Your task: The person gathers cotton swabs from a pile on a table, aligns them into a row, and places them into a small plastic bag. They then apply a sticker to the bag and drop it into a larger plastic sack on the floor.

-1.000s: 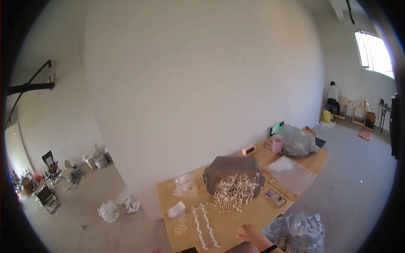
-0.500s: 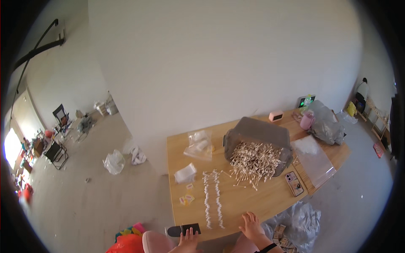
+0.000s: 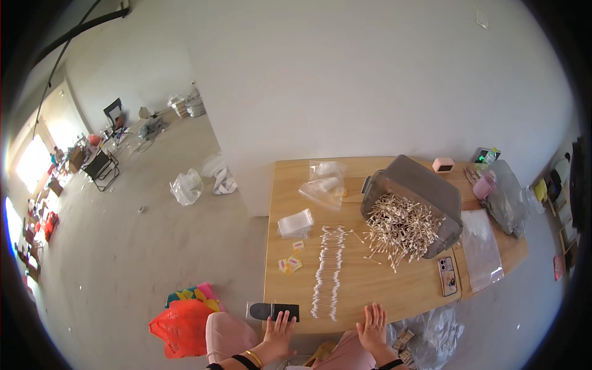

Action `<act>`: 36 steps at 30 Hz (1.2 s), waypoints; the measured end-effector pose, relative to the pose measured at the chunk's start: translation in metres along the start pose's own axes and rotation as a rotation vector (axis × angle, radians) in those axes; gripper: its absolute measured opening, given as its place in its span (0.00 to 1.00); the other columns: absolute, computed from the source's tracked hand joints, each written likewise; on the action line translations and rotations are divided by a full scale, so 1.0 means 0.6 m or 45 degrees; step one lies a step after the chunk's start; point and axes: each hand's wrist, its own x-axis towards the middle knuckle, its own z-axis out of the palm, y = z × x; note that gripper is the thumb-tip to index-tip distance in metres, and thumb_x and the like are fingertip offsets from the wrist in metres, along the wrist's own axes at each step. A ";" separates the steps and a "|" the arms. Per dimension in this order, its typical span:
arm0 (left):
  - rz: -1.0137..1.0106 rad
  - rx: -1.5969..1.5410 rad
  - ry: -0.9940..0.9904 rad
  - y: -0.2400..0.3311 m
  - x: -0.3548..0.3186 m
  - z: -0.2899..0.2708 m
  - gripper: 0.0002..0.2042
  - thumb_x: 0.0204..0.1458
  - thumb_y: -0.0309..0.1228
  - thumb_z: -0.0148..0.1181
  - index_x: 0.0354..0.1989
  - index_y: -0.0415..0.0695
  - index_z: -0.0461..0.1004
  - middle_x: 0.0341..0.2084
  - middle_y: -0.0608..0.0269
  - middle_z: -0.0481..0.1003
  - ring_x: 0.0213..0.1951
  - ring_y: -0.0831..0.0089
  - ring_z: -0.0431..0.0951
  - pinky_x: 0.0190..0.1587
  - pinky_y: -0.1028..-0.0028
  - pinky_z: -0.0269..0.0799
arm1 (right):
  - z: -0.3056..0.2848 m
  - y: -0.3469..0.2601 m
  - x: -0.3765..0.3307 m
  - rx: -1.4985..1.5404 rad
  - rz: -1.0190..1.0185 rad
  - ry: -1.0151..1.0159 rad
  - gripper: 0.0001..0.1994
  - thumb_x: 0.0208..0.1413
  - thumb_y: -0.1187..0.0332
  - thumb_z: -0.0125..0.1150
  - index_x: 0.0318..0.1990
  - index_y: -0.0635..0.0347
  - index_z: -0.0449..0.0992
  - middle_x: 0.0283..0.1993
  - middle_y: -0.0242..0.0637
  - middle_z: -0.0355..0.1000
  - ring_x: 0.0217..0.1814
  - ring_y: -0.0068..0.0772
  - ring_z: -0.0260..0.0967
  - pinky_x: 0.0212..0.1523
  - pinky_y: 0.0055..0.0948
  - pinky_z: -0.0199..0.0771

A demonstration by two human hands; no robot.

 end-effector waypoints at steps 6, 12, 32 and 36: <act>-0.029 0.028 0.087 0.003 0.007 0.017 0.61 0.41 0.63 0.64 0.74 0.42 0.34 0.74 0.43 0.31 0.75 0.47 0.31 0.69 0.37 0.33 | 0.012 0.008 -0.003 -0.046 -0.023 0.085 0.35 0.57 0.54 0.57 0.69 0.58 0.55 0.74 0.52 0.45 0.77 0.57 0.40 0.74 0.56 0.39; 0.055 -0.167 0.121 -0.037 0.005 -0.015 0.49 0.50 0.59 0.60 0.73 0.44 0.46 0.73 0.46 0.40 0.74 0.52 0.43 0.68 0.37 0.40 | 0.024 0.018 0.001 0.009 -0.014 0.097 0.34 0.59 0.53 0.56 0.69 0.56 0.55 0.74 0.50 0.46 0.77 0.54 0.40 0.74 0.54 0.39; 0.000 -0.915 0.863 -0.173 -0.250 0.058 0.26 0.56 0.48 0.59 0.58 0.43 0.71 0.56 0.47 0.71 0.60 0.52 0.69 0.61 0.59 0.63 | -0.039 -0.033 -0.020 0.483 0.031 -0.007 0.14 0.54 0.56 0.63 0.43 0.52 0.81 0.53 0.50 0.71 0.59 0.56 0.64 0.61 0.48 0.64; 0.009 -0.941 0.760 -0.138 -0.262 0.027 0.27 0.56 0.49 0.58 0.59 0.43 0.70 0.55 0.48 0.72 0.58 0.53 0.70 0.60 0.57 0.63 | -0.069 -0.043 -0.035 0.414 -0.051 0.181 0.13 0.55 0.56 0.63 0.40 0.54 0.82 0.45 0.51 0.74 0.51 0.56 0.69 0.55 0.47 0.69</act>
